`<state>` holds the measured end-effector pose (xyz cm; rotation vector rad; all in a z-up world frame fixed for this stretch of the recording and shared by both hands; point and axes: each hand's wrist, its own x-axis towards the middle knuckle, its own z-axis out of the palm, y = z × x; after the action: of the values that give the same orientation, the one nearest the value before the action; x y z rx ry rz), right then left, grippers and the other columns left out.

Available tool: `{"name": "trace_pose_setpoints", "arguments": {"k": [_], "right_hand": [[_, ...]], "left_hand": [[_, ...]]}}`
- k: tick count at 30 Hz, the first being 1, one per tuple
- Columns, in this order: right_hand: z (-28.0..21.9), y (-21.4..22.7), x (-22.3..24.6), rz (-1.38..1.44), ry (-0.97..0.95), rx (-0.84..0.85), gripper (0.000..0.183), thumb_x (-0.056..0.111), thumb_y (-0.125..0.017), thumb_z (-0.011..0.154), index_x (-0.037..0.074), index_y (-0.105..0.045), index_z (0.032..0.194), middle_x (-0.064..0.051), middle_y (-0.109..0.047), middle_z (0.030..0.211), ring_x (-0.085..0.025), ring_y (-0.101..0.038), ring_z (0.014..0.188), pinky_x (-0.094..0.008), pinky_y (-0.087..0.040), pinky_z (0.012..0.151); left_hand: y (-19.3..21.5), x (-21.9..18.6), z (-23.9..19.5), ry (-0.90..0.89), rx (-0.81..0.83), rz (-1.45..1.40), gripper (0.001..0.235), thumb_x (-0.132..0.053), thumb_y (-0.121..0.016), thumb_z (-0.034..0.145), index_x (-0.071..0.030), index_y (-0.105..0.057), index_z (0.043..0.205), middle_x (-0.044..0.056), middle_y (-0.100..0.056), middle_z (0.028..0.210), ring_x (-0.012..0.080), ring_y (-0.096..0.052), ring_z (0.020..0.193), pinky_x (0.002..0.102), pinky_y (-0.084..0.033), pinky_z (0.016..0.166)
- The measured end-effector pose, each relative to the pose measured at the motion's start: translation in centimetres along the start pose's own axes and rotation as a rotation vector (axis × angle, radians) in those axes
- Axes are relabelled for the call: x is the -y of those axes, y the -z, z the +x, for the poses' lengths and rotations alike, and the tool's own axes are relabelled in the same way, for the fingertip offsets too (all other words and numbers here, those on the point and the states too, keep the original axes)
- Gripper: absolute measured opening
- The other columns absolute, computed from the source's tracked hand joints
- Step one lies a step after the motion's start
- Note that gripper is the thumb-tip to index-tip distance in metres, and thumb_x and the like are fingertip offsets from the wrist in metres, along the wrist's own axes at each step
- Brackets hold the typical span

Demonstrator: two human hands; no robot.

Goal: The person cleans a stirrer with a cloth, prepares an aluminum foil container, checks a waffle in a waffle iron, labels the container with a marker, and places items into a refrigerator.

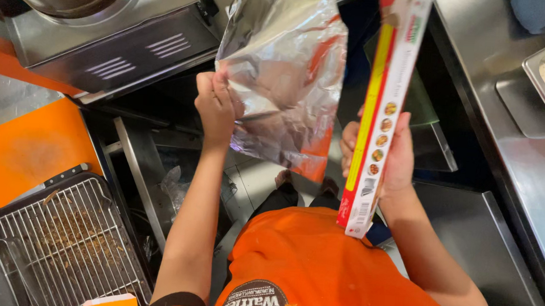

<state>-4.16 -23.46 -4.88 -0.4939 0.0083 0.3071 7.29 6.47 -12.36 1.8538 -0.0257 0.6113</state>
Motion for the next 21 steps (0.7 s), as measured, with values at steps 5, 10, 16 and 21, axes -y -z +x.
{"name": "trace_pose_setpoints", "arguments": {"k": [5,10,16,21], "right_hand": [[-0.1,2.1,1.3,-0.145,0.042,-0.131,0.067,0.069,-0.040,0.108,0.008,-0.053,0.132,-0.013,-0.058,0.093,-0.023,-0.063,0.073,-0.039,-0.059,0.061],[0.2,10.3,-1.4,-0.322,-0.048,-0.388,0.053,0.051,-0.055,0.107,0.003,-0.055,0.131,-0.016,-0.065,0.105,-0.027,-0.070,0.080,-0.045,-0.063,0.067],[1.7,16.2,-7.7,-0.386,-0.248,-0.288,0.070,0.002,-0.063,0.085,0.014,-0.042,0.150,-0.012,-0.066,0.127,-0.022,-0.068,0.110,-0.039,-0.056,0.095],[9.6,17.3,-11.5,-0.451,-0.219,-0.256,0.066,-0.001,-0.061,0.097,0.003,-0.030,0.155,-0.012,-0.061,0.137,-0.021,-0.066,0.121,-0.038,-0.055,0.103]], "left_hand": [[3.2,2.0,-0.1,0.181,0.039,0.123,0.026,-0.027,-0.051,0.112,-0.005,-0.056,0.099,0.009,-0.060,0.065,0.0203,-0.062,0.055,0.035,-0.050,0.054],[6.9,3.4,-1.4,0.081,0.009,0.483,0.030,-0.032,-0.053,0.113,-0.006,-0.056,0.099,0.015,-0.063,0.068,0.0323,-0.064,0.059,0.042,-0.049,0.053],[11.5,3.5,-4.6,0.065,0.059,0.821,0.029,-0.036,-0.052,0.110,-0.011,-0.057,0.097,0.015,-0.066,0.069,0.0413,-0.064,0.062,0.050,-0.049,0.055],[13.9,2.2,-8.1,-0.112,0.051,0.902,0.020,-0.025,-0.065,0.108,-0.009,-0.059,0.098,0.015,-0.065,0.072,0.0362,-0.064,0.060,0.044,-0.049,0.052]]}}
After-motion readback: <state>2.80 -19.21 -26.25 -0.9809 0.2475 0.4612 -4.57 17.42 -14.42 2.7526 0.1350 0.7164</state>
